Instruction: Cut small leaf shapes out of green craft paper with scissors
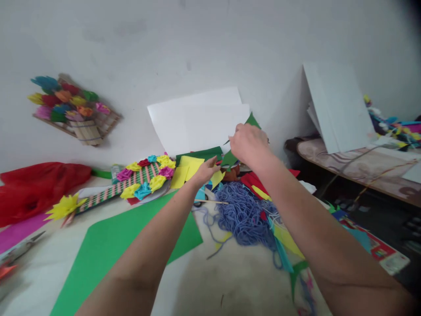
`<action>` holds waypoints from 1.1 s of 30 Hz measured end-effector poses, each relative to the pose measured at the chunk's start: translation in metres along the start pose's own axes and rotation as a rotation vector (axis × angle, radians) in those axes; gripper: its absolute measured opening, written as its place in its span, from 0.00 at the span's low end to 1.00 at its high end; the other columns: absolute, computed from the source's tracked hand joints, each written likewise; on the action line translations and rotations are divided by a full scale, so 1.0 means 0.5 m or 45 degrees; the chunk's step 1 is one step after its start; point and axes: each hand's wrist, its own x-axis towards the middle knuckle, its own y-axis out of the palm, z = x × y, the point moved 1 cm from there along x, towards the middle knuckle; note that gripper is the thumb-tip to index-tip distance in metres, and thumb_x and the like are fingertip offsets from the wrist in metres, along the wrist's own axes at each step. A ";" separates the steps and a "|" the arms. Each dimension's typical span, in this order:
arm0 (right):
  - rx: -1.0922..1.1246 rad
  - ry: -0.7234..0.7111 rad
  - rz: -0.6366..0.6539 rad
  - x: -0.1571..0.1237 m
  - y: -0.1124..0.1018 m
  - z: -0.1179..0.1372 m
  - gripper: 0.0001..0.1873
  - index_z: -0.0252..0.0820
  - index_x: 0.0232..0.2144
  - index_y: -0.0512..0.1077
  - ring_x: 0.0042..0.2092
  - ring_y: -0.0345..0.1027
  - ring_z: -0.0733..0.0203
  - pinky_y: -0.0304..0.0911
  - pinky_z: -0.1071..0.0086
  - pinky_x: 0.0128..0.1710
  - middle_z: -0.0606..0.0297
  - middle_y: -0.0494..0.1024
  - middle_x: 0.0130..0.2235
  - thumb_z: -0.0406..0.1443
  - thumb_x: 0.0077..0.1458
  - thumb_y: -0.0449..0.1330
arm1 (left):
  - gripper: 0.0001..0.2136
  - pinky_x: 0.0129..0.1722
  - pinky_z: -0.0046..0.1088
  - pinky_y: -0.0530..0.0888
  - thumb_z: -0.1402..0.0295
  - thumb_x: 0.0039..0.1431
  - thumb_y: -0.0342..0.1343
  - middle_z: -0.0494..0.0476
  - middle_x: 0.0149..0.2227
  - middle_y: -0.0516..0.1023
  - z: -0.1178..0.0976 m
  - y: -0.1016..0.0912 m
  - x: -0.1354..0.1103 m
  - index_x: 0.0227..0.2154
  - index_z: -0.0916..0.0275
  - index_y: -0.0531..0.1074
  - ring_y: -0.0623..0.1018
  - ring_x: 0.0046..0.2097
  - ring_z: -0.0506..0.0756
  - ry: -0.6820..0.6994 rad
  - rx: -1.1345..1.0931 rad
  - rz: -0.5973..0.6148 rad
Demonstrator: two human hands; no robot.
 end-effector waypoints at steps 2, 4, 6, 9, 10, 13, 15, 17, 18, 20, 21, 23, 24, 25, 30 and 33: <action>0.174 -0.096 -0.242 0.003 -0.038 0.009 0.19 0.32 0.36 0.71 0.45 0.62 0.50 0.58 0.57 0.45 0.50 0.70 0.38 0.39 0.59 0.46 | 0.18 0.54 0.32 0.61 0.71 0.47 0.55 0.64 0.54 0.67 -0.003 -0.014 -0.026 0.43 0.67 0.70 0.66 0.55 0.58 -0.082 -0.291 -0.096; 0.306 -0.198 -0.410 0.002 -0.069 0.028 0.21 0.32 0.38 0.71 0.46 0.61 0.51 0.57 0.56 0.46 0.51 0.70 0.39 0.40 0.60 0.43 | 0.12 0.53 0.32 0.63 0.68 0.52 0.51 0.65 0.52 0.68 -0.009 -0.032 -0.052 0.39 0.68 0.70 0.69 0.53 0.57 -0.197 -0.543 -0.195; 0.371 -0.234 -0.461 -0.004 -0.091 0.060 0.22 0.33 0.38 0.71 0.47 0.62 0.52 0.57 0.56 0.47 0.52 0.69 0.41 0.40 0.61 0.42 | 0.12 0.50 0.34 0.66 0.63 0.55 0.47 0.65 0.49 0.70 -0.021 -0.054 -0.082 0.36 0.67 0.69 0.71 0.50 0.57 -0.363 -0.685 -0.290; 0.449 -0.201 -0.382 -0.026 -0.099 0.124 0.21 0.34 0.37 0.72 0.47 0.63 0.55 0.58 0.60 0.48 0.54 0.70 0.43 0.39 0.60 0.42 | 0.20 0.43 0.41 0.71 0.53 0.56 0.43 0.68 0.44 0.72 -0.052 -0.091 -0.139 0.36 0.66 0.68 0.73 0.47 0.61 -0.517 -0.869 -0.202; 0.495 -0.197 -0.348 -0.037 -0.093 0.146 0.21 0.35 0.37 0.72 0.46 0.63 0.56 0.58 0.62 0.47 0.54 0.71 0.43 0.39 0.60 0.42 | 0.22 0.42 0.42 0.71 0.51 0.55 0.42 0.69 0.43 0.73 -0.064 -0.104 -0.161 0.37 0.66 0.68 0.73 0.47 0.62 -0.467 -0.945 -0.111; 0.688 -0.156 -0.301 -0.077 -0.055 0.202 0.21 0.37 0.33 0.73 0.45 0.65 0.59 0.59 0.67 0.45 0.56 0.73 0.41 0.39 0.60 0.41 | 0.25 0.42 0.43 0.72 0.48 0.54 0.41 0.70 0.42 0.74 -0.091 -0.148 -0.227 0.37 0.68 0.68 0.74 0.46 0.62 -0.324 -1.096 -0.094; 0.816 -0.062 -0.287 -0.103 -0.023 0.227 0.23 0.37 0.29 0.73 0.42 0.67 0.61 0.60 0.68 0.43 0.57 0.74 0.37 0.39 0.60 0.40 | 0.23 0.43 0.41 0.72 0.50 0.54 0.45 0.67 0.40 0.75 -0.098 -0.178 -0.264 0.38 0.68 0.69 0.75 0.45 0.61 -0.318 -1.118 -0.169; 0.921 0.051 -0.264 -0.123 0.007 0.245 0.25 0.37 0.27 0.73 0.41 0.67 0.61 0.60 0.69 0.41 0.56 0.75 0.36 0.39 0.60 0.39 | 0.17 0.44 0.38 0.72 0.59 0.55 0.50 0.63 0.38 0.77 -0.094 -0.209 -0.294 0.40 0.67 0.69 0.76 0.44 0.59 -0.347 -1.105 -0.347; 0.947 0.127 -0.247 -0.131 0.020 0.251 0.26 0.37 0.26 0.73 0.40 0.68 0.61 0.61 0.69 0.41 0.56 0.75 0.36 0.40 0.60 0.38 | 0.13 0.45 0.38 0.72 0.65 0.55 0.51 0.61 0.37 0.77 -0.089 -0.225 -0.307 0.41 0.66 0.69 0.76 0.43 0.58 -0.335 -1.114 -0.480; 0.932 0.284 -0.202 -0.145 0.043 0.259 0.26 0.37 0.29 0.73 0.43 0.66 0.60 0.61 0.69 0.41 0.55 0.74 0.39 0.40 0.60 0.37 | 0.13 0.46 0.35 0.72 0.74 0.52 0.53 0.59 0.35 0.78 -0.077 -0.252 -0.328 0.42 0.66 0.69 0.77 0.42 0.57 -0.325 -1.155 -0.669; 0.888 0.376 -0.169 -0.151 0.054 0.261 0.26 0.37 0.32 0.73 0.45 0.65 0.58 0.61 0.68 0.41 0.54 0.73 0.42 0.41 0.60 0.37 | 0.13 0.47 0.34 0.72 0.75 0.51 0.53 0.58 0.34 0.78 -0.071 -0.263 -0.338 0.42 0.66 0.70 0.77 0.42 0.56 -0.307 -1.180 -0.721; 0.762 0.560 0.015 -0.167 0.078 0.262 0.26 0.37 0.39 0.72 0.46 0.65 0.56 0.60 0.66 0.41 0.52 0.72 0.44 0.42 0.59 0.37 | 0.13 0.47 0.36 0.72 0.75 0.51 0.54 0.56 0.33 0.79 -0.061 -0.279 -0.357 0.42 0.65 0.70 0.77 0.41 0.56 -0.234 -1.224 -0.735; 0.695 0.625 0.172 -0.176 0.091 0.263 0.25 0.37 0.40 0.72 0.45 0.66 0.55 0.60 0.65 0.41 0.52 0.73 0.43 0.44 0.58 0.39 | 0.14 0.47 0.36 0.72 0.75 0.51 0.54 0.56 0.33 0.79 -0.058 -0.285 -0.367 0.42 0.64 0.70 0.77 0.41 0.56 -0.187 -1.237 -0.724; 0.626 0.668 0.393 -0.187 0.105 0.265 0.26 0.38 0.39 0.72 0.45 0.66 0.53 0.60 0.64 0.41 0.51 0.74 0.42 0.47 0.56 0.42 | 0.14 0.47 0.36 0.72 0.75 0.52 0.53 0.56 0.33 0.79 -0.055 -0.289 -0.375 0.42 0.64 0.70 0.77 0.40 0.56 -0.149 -1.250 -0.707; 0.340 0.565 1.012 -0.236 0.157 0.288 0.39 0.39 0.43 0.71 0.48 0.65 0.45 0.60 0.60 0.41 0.48 0.72 0.47 0.62 0.38 0.52 | 0.16 0.48 0.35 0.70 0.75 0.52 0.53 0.57 0.36 0.79 -0.042 -0.299 -0.408 0.45 0.63 0.68 0.77 0.40 0.55 -0.125 -1.256 -0.711; 0.225 0.491 0.968 -0.241 0.162 0.305 0.38 0.38 0.43 0.70 0.48 0.66 0.47 0.61 0.63 0.40 0.48 0.73 0.46 0.59 0.36 0.57 | 0.17 0.48 0.36 0.70 0.75 0.51 0.54 0.56 0.35 0.79 -0.031 -0.305 -0.417 0.46 0.62 0.68 0.78 0.39 0.54 -0.153 -1.233 -0.716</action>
